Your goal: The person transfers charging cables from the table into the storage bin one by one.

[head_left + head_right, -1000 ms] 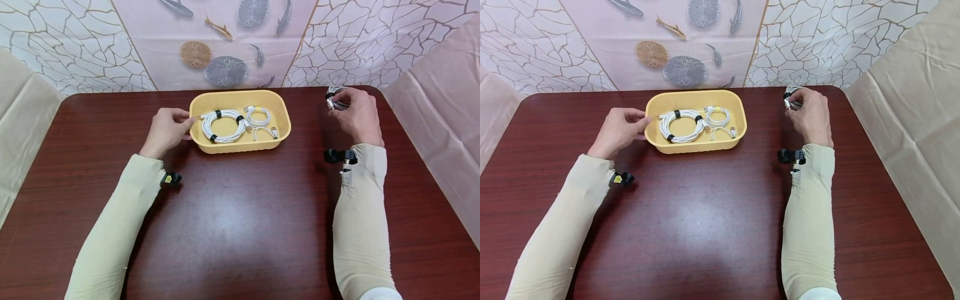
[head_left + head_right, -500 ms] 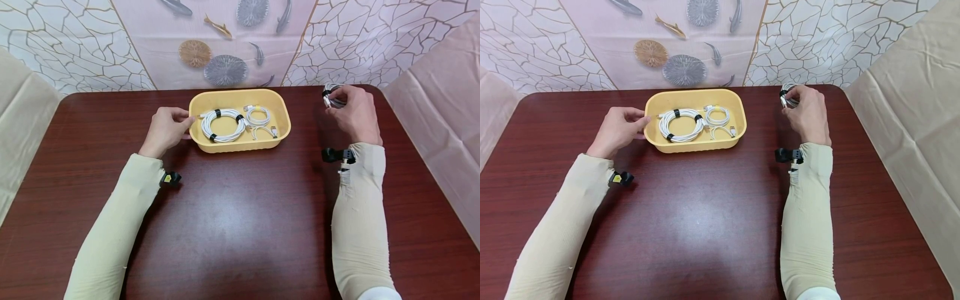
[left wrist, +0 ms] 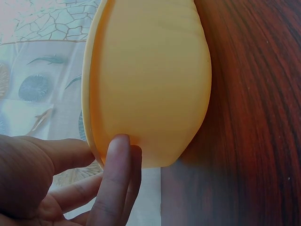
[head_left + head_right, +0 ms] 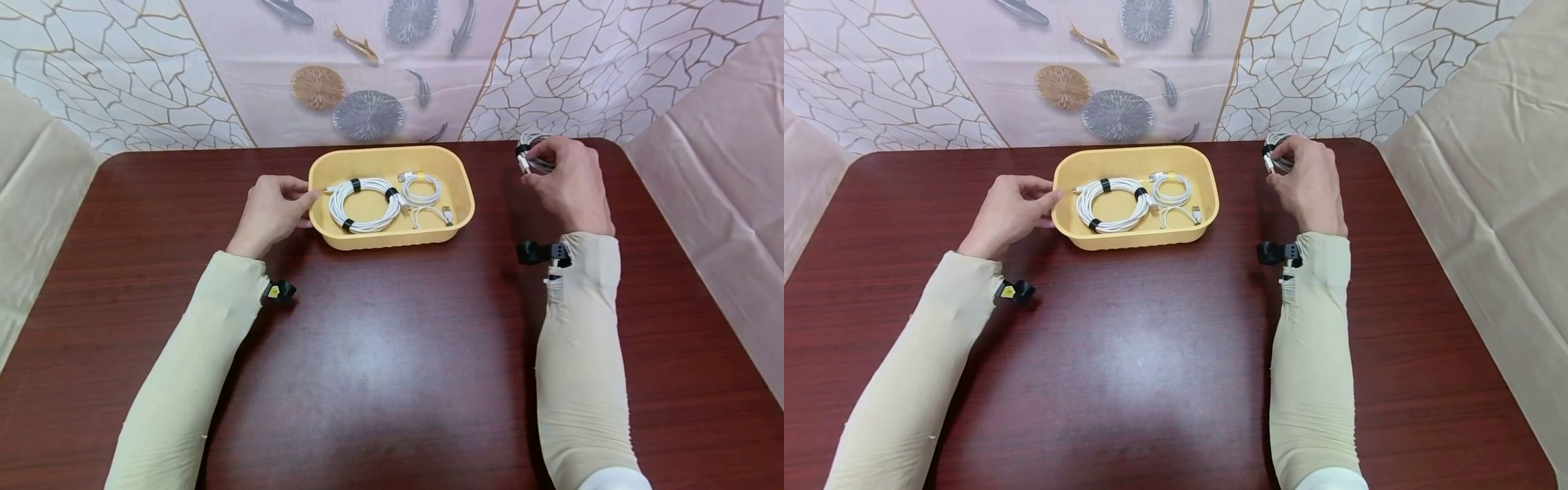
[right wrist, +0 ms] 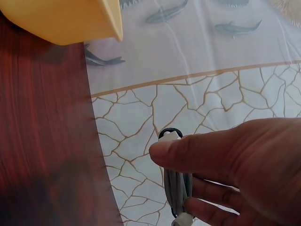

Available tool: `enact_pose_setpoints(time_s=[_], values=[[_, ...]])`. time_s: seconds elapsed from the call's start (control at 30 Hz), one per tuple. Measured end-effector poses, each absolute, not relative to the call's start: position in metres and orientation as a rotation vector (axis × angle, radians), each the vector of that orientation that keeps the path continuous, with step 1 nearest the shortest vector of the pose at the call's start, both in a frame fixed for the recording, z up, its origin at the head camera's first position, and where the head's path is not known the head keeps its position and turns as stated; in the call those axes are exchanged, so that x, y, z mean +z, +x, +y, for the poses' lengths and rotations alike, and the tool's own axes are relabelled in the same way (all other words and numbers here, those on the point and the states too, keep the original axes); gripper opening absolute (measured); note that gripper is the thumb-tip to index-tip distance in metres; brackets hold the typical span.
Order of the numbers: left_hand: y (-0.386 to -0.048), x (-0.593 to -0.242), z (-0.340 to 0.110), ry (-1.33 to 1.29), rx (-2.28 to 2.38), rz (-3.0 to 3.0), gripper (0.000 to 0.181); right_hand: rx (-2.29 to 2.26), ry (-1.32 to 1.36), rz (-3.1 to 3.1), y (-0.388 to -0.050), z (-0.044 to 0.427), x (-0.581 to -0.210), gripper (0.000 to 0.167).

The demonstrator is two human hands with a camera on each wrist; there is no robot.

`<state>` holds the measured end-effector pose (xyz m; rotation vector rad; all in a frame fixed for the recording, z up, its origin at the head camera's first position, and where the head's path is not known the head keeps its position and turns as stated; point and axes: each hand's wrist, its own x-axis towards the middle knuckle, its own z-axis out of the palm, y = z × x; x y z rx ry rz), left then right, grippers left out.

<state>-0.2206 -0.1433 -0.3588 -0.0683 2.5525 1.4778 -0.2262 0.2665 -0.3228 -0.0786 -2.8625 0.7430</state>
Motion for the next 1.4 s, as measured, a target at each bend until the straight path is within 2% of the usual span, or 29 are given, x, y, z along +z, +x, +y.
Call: enact_pose_setpoints(time_s=[1.4], values=[[-0.220, -0.358, -0.143, -0.076, 1.476, 2.550, 0.035, 0.768, 0.113, -2.856, -0.228, 0.240, -0.316, 0.033]])
